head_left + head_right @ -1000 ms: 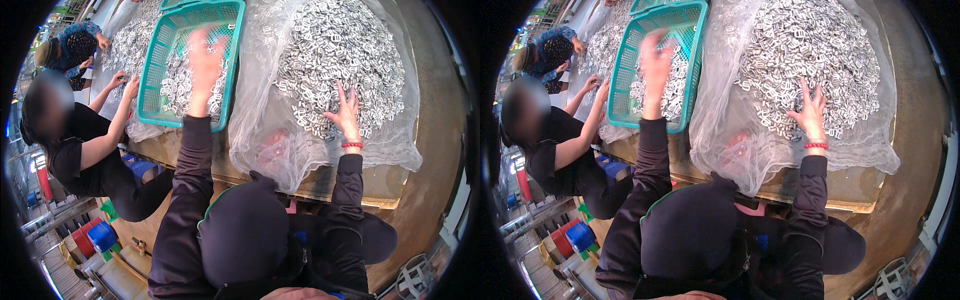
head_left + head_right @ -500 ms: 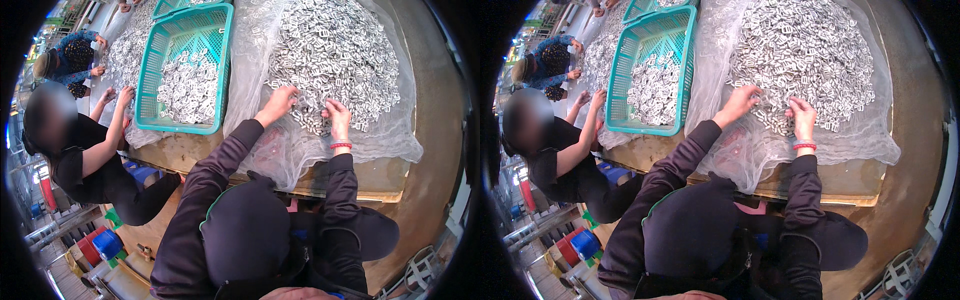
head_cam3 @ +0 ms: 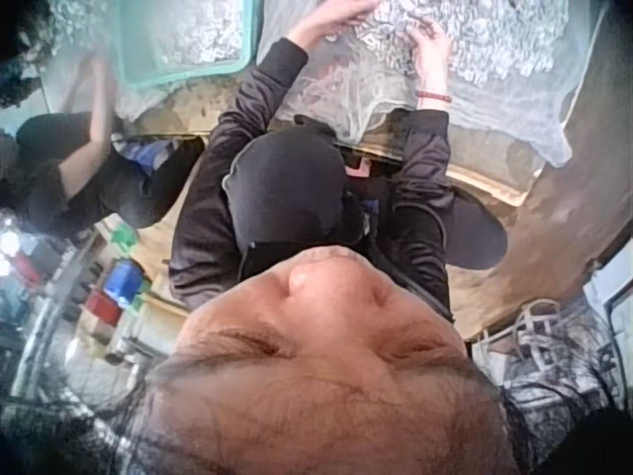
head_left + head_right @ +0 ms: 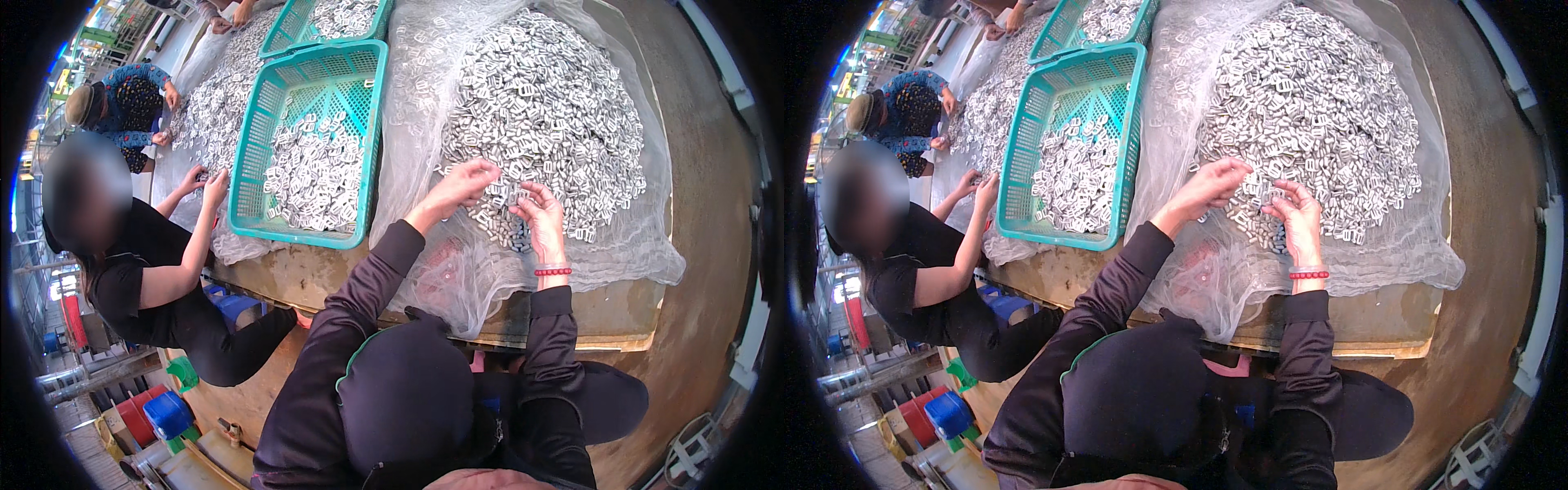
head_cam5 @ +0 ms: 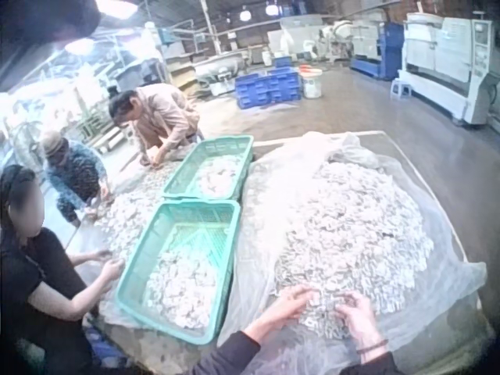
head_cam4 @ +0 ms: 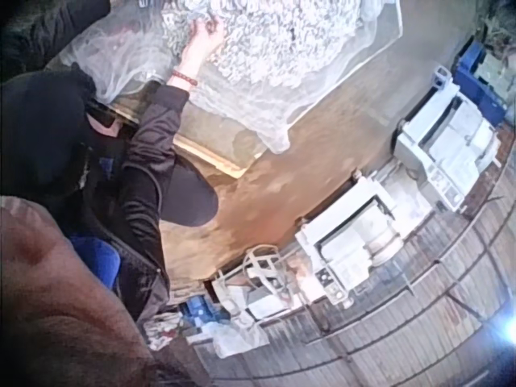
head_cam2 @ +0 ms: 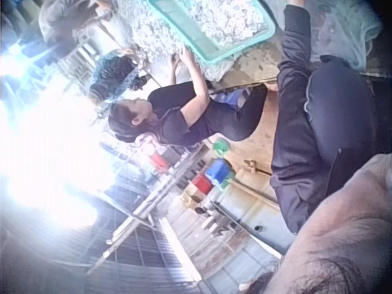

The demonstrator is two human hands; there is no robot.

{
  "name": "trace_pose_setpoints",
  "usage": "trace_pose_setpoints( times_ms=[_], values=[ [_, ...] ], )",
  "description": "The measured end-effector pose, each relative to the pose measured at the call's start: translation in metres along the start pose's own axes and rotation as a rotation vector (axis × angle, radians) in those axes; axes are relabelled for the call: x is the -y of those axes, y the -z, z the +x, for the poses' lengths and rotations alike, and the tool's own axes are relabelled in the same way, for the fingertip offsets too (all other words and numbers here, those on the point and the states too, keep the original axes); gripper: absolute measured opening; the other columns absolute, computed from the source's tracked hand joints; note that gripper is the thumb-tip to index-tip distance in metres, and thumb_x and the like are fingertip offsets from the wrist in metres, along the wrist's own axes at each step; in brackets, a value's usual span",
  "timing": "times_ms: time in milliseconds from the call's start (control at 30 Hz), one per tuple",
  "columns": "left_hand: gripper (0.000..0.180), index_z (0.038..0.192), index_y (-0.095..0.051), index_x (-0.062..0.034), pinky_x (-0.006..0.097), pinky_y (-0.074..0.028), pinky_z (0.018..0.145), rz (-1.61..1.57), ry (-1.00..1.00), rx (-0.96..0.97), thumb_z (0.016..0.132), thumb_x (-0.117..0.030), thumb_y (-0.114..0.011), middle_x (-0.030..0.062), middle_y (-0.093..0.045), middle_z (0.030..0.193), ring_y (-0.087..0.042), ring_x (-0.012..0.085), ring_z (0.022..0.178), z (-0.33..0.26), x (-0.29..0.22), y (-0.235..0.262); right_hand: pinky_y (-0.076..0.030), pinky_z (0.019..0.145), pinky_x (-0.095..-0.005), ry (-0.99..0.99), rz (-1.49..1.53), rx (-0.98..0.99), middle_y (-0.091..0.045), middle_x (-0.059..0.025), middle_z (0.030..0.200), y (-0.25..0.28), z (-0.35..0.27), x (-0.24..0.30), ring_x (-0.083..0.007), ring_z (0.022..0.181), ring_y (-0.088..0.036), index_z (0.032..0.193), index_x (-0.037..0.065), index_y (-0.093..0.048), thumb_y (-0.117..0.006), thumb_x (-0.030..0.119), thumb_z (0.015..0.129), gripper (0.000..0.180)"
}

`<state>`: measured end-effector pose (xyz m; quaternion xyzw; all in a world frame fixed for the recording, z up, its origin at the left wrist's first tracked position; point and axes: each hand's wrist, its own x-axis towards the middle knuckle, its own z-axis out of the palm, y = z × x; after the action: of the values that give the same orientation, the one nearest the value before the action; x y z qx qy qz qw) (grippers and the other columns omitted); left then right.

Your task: The person sorts small white items from a large pile on a table into a green basket. They pick up items by hand and place them into the basket, working alongside other people in a factory setting.

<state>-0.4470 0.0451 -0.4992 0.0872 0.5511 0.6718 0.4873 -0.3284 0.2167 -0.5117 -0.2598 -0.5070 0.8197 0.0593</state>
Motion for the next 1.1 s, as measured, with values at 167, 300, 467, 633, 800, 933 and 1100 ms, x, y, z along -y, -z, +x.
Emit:
trace_pose_setpoints(
  times_ms=[167, 300, 467, 633, 800, 933, 1100],
  values=[
    [0.032, 0.100, -0.068, -0.0054, 0.022, -0.037, 0.055, 0.403, 0.022, 0.018, 0.081, -0.030, -0.073, -0.0050, -0.055, 0.070, -0.046, 0.0049, 0.061, 0.005, 0.012, -0.008, -0.053, 0.063, -0.0233, 0.051, 0.053, 0.111, -0.063, -0.0095, 0.098, -0.014, -0.003, 0.009, -0.0120, 0.076, -0.061, 0.116, -0.003, -0.055, -0.058, -0.004, 0.085, 0.031],
    [0.026, 0.090, -0.070, -0.0009, 0.024, -0.045, 0.062, 0.595, -0.303, -0.189, 0.082, -0.025, -0.072, -0.0004, -0.065, 0.076, -0.055, 0.0047, 0.070, -0.003, 0.010, -0.012, -0.037, 0.051, -0.0190, 0.125, -0.244, 0.046, -0.059, 0.0000, 0.072, -0.019, -0.005, 0.015, -0.0040, 0.056, -0.047, 0.101, -0.001, -0.065, -0.067, 0.009, 0.084, 0.020],
    [0.020, 0.098, -0.070, -0.0019, 0.025, -0.049, 0.073, 0.486, -0.320, -0.136, 0.084, -0.017, -0.068, 0.0042, -0.069, 0.090, -0.061, 0.0070, 0.081, -0.016, -0.008, -0.012, -0.037, 0.048, -0.0200, 0.076, -0.304, 0.013, -0.057, 0.0006, 0.066, -0.024, -0.008, 0.019, -0.0054, 0.051, -0.047, 0.094, 0.000, -0.065, -0.068, 0.011, 0.084, 0.015],
    [0.020, 0.102, -0.067, -0.0029, 0.026, -0.051, 0.072, 0.524, -0.488, -0.222, 0.083, -0.011, -0.067, 0.0063, -0.070, 0.091, -0.064, 0.0100, 0.080, -0.023, 0.002, -0.019, -0.035, 0.044, -0.0217, -0.025, -0.319, 0.180, -0.057, -0.0004, 0.064, -0.024, -0.012, 0.032, -0.0063, 0.049, -0.049, 0.088, -0.002, -0.064, -0.066, 0.008, 0.084, 0.011],
    [0.023, 0.105, -0.062, -0.0067, 0.024, -0.049, 0.067, 0.006, -0.559, -0.228, 0.083, -0.009, -0.067, 0.0030, -0.066, 0.091, -0.061, 0.0094, 0.083, -0.022, 0.022, -0.010, -0.036, 0.042, -0.0245, -0.091, -0.716, 0.518, -0.057, -0.0030, 0.064, -0.005, -0.018, 0.053, -0.0081, 0.049, -0.049, 0.087, -0.004, -0.064, -0.062, 0.002, 0.080, 0.010],
    [0.029, 0.110, -0.056, -0.0040, 0.036, -0.053, 0.075, -0.476, -0.266, -0.022, 0.088, -0.024, -0.054, 0.0074, -0.063, 0.093, -0.061, 0.0171, 0.083, -0.031, 0.031, 0.001, -0.043, 0.048, -0.0249, 0.018, -0.762, 0.163, -0.061, -0.0072, 0.077, -0.019, -0.022, 0.060, -0.0091, 0.056, -0.053, 0.095, -0.003, -0.063, -0.057, -0.001, 0.082, 0.014],
    [0.034, 0.114, -0.053, 0.0005, 0.048, -0.052, 0.087, -1.044, 0.101, 0.138, 0.087, -0.020, -0.049, 0.0177, -0.060, 0.106, -0.060, 0.0316, 0.093, -0.036, 0.053, -0.016, -0.044, 0.087, -0.0370, 0.487, -1.165, 0.445, -0.060, -0.0158, 0.111, -0.059, -0.038, 0.065, -0.0310, 0.099, -0.057, 0.112, 0.002, -0.060, -0.059, 0.006, 0.083, 0.029]
  ],
)
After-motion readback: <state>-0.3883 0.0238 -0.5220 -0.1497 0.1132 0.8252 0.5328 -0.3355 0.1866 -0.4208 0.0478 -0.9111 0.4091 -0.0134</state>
